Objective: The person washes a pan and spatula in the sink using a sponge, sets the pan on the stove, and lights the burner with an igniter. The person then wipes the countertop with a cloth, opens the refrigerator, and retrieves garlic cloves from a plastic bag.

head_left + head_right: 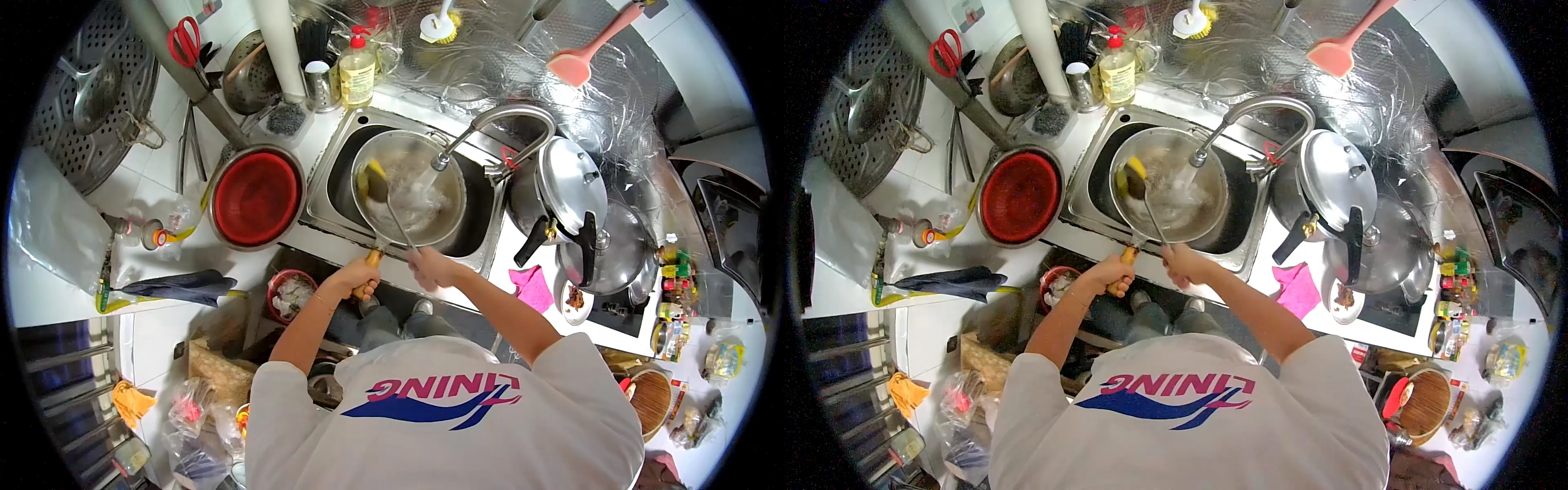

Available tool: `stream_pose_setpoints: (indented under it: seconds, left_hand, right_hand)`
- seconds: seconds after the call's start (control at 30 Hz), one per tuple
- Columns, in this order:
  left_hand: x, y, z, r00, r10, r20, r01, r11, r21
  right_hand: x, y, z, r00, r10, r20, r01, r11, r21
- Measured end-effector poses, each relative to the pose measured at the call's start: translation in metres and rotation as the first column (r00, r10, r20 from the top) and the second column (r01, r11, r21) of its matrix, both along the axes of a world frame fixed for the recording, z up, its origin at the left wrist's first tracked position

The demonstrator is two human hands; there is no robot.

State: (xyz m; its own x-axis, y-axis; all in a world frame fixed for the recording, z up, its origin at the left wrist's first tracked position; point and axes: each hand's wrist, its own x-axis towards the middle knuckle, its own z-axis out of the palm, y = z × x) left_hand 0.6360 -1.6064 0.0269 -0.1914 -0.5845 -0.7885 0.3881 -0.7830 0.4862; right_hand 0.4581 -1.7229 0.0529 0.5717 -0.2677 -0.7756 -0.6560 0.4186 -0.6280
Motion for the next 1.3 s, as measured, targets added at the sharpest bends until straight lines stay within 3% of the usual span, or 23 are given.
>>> stream_pose_setpoints:
  seconds: [0.03, 0.1, 0.13, 0.2, 0.43, 0.6, 0.7, 0.77, 0.83, 0.9, 0.97, 1.07, 1.13, 1.17, 1.2, 1.27, 1.3]
  left_hand:
    - [-0.001, 0.0, 0.0, 0.999, -0.022, 0.039, 0.022, 1.0, 0.0]
    - [-0.004, 0.002, 0.0, 0.999, -0.017, 0.042, 0.017, 1.0, -0.01]
    - [-0.004, 0.003, -0.001, 0.999, -0.009, 0.037, 0.01, 1.0, -0.026]
    - [-0.004, 0.003, -0.003, 1.0, -0.011, 0.025, 0.012, 1.0, -0.017]
    - [-0.002, 0.003, 0.0, 1.0, 0.021, -0.013, -0.021, 0.999, -0.039]
    - [0.0, -0.001, 0.002, 1.0, -0.014, -0.02, 0.014, 1.0, 0.004]
    - [0.005, -0.004, 0.001, 0.998, -0.064, -0.008, 0.064, 0.998, 0.024]
    - [0.008, -0.003, 0.007, 0.995, -0.097, -0.008, 0.097, 0.995, 0.038]
    - [0.012, -0.007, 0.014, 0.985, -0.151, 0.083, 0.145, 0.987, 0.068]
    - [0.015, -0.008, 0.014, 0.98, -0.17, 0.105, 0.163, 0.984, 0.071]
    - [0.017, -0.007, 0.014, 0.973, -0.191, 0.127, 0.183, 0.98, 0.073]
    - [0.019, -0.007, 0.016, 0.975, -0.167, 0.147, 0.161, 0.986, 0.053]
    - [0.021, -0.007, 0.016, 0.976, -0.153, 0.158, 0.147, 0.988, 0.053]
    - [0.023, -0.008, 0.017, 0.976, -0.154, 0.155, 0.147, 0.988, 0.053]
    - [0.024, -0.008, 0.018, 0.974, -0.157, 0.161, 0.152, 0.987, 0.047]
    - [0.024, -0.007, 0.02, 0.972, -0.167, 0.164, 0.162, 0.986, 0.046]
    - [0.024, -0.007, 0.021, 0.971, -0.162, 0.173, 0.158, 0.987, 0.034]
  right_hand:
    - [0.014, -0.01, -0.007, 0.992, -0.112, 0.061, 0.101, 0.983, 0.151]
    - [0.04, -0.029, -0.017, 0.94, -0.341, 0.012, 0.324, 0.905, 0.276]
    - [0.049, -0.04, -0.022, 0.939, -0.343, 0.014, 0.326, 0.903, 0.281]
    - [0.058, -0.053, -0.028, 0.814, -0.578, -0.062, 0.566, 0.764, 0.308]
    - [-0.002, -0.042, -0.037, 0.641, -0.767, -0.035, 0.758, 0.625, 0.187]
    - [-0.002, -0.045, -0.04, 0.64, -0.767, 0.043, 0.731, 0.626, 0.273]
    - [0.013, -0.062, -0.044, 0.727, -0.68, 0.093, 0.601, 0.696, 0.391]
    - [0.021, -0.063, -0.032, 0.817, -0.557, 0.148, 0.422, 0.753, 0.505]
    - [0.021, -0.064, -0.019, 0.848, -0.508, 0.154, 0.384, 0.787, 0.483]
    - [0.011, -0.064, -0.006, 0.908, -0.333, 0.255, 0.216, 0.892, 0.396]
    - [0.005, -0.065, 0.007, 0.922, -0.334, 0.195, 0.228, 0.877, 0.423]
    - [-0.009, -0.069, 0.005, 0.977, -0.195, 0.085, 0.138, 0.885, 0.445]
    - [-0.024, -0.062, 0.018, 0.999, 0.038, -0.007, -0.035, 0.956, 0.292]
    - [-0.031, -0.062, 0.027, 0.999, 0.038, -0.009, -0.034, 0.956, 0.292]
    - [-0.038, -0.06, 0.037, 0.973, 0.217, -0.082, -0.216, 0.976, 0.022]
    - [-0.052, -0.061, 0.048, 0.814, 0.466, -0.347, -0.577, 0.723, -0.38]
    - [-0.066, -0.063, 0.042, 0.815, 0.464, -0.347, -0.574, 0.726, -0.378]
